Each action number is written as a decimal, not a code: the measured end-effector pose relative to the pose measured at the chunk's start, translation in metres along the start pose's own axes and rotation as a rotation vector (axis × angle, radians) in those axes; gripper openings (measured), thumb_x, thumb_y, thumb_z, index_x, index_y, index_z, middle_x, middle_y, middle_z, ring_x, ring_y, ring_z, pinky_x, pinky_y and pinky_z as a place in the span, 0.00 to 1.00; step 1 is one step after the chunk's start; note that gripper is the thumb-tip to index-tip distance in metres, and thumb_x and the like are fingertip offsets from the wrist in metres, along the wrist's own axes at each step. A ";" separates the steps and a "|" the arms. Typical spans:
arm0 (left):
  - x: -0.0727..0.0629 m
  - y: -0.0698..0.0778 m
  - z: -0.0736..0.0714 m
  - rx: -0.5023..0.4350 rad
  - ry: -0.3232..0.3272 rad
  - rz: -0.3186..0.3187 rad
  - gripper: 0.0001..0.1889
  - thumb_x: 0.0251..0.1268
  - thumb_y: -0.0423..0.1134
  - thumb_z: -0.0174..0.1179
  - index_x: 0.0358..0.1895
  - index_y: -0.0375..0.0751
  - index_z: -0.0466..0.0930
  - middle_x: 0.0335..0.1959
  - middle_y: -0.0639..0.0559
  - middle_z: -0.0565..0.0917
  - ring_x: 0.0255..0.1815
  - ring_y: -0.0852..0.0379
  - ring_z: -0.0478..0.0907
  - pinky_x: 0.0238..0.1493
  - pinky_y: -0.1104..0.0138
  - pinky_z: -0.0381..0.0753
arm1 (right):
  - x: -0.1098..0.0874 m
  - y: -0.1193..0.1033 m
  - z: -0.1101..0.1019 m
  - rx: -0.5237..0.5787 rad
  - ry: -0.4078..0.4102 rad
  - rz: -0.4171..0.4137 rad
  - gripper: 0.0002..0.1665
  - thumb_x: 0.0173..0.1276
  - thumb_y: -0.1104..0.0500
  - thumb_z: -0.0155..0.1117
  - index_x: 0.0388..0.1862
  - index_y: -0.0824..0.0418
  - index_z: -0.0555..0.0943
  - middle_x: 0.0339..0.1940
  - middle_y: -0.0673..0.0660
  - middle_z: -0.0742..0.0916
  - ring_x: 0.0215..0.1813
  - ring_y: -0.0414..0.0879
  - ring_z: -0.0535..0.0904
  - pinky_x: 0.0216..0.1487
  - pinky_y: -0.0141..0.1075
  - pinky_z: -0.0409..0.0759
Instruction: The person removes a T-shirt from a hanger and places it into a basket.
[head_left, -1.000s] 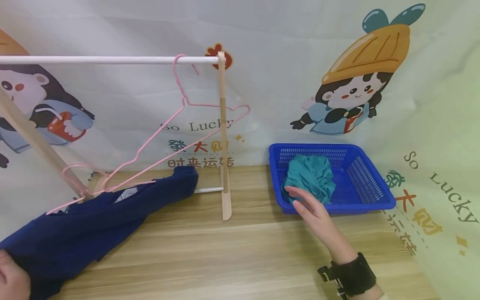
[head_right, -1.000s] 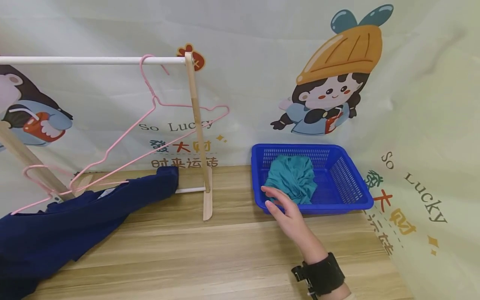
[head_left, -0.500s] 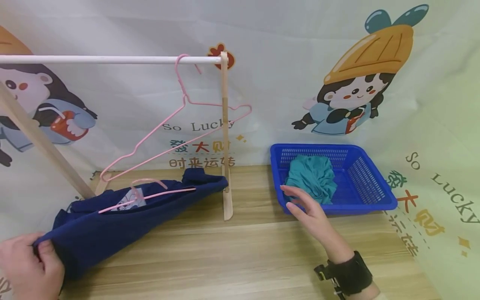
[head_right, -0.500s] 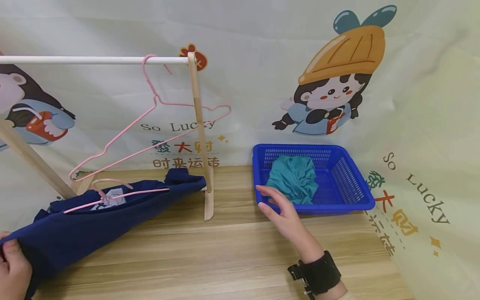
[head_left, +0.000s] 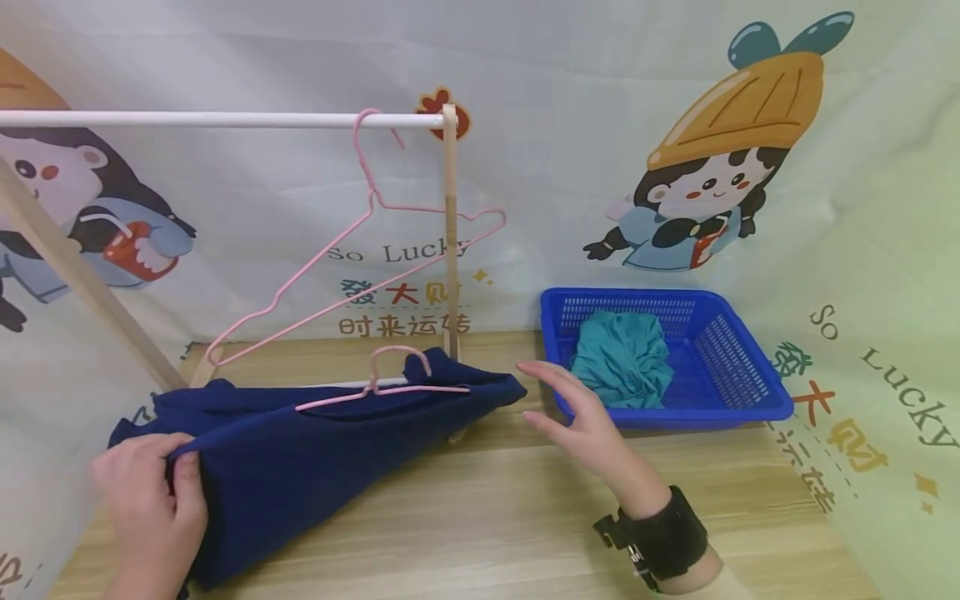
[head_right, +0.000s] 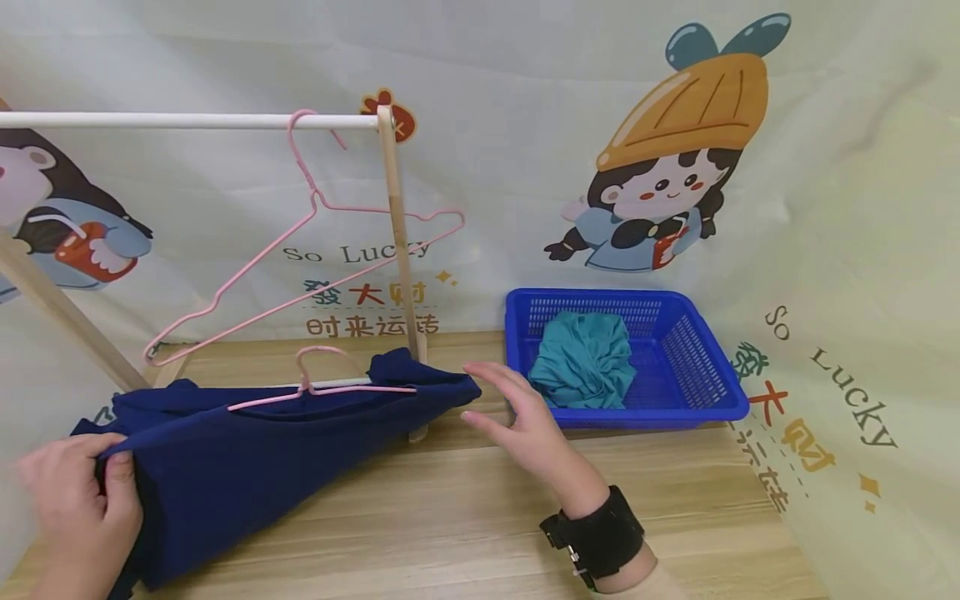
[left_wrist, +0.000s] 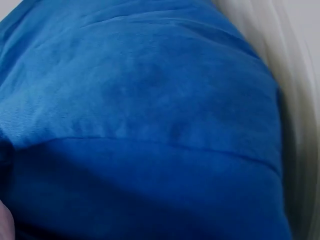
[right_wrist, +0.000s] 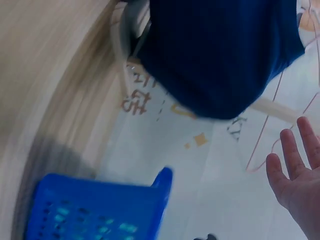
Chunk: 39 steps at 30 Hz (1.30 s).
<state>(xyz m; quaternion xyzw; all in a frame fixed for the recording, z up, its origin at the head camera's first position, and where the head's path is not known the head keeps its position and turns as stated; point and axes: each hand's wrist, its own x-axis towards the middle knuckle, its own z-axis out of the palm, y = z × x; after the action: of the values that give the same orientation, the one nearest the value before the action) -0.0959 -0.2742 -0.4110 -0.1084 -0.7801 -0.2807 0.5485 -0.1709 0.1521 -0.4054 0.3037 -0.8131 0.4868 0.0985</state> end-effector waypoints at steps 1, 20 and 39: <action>0.000 0.001 0.001 0.002 -0.030 0.004 0.25 0.71 0.46 0.46 0.31 0.20 0.74 0.28 0.31 0.75 0.34 0.36 0.66 0.54 0.67 0.49 | 0.002 -0.003 0.002 0.002 -0.009 0.004 0.31 0.64 0.62 0.64 0.67 0.55 0.70 0.67 0.53 0.74 0.71 0.47 0.64 0.70 0.49 0.61; 0.006 0.045 0.041 -0.090 -0.184 0.069 0.25 0.73 0.51 0.45 0.32 0.31 0.79 0.30 0.41 0.78 0.38 0.40 0.68 0.51 0.62 0.54 | 0.013 -0.022 0.042 0.098 -0.046 -0.145 0.22 0.64 0.65 0.63 0.58 0.59 0.77 0.59 0.55 0.82 0.63 0.45 0.74 0.65 0.38 0.69; 0.016 0.060 0.050 -0.117 -0.211 0.103 0.24 0.73 0.51 0.44 0.33 0.33 0.80 0.30 0.44 0.79 0.38 0.42 0.70 0.47 0.57 0.56 | 0.012 -0.043 0.040 0.198 0.143 -0.252 0.13 0.60 0.74 0.62 0.45 0.69 0.82 0.38 0.63 0.88 0.42 0.44 0.86 0.43 0.35 0.83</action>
<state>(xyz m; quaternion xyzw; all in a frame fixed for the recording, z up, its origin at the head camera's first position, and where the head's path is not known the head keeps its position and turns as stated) -0.1131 -0.1994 -0.3897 -0.2091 -0.8092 -0.2841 0.4700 -0.1497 0.0989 -0.3889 0.3761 -0.7076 0.5686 0.1858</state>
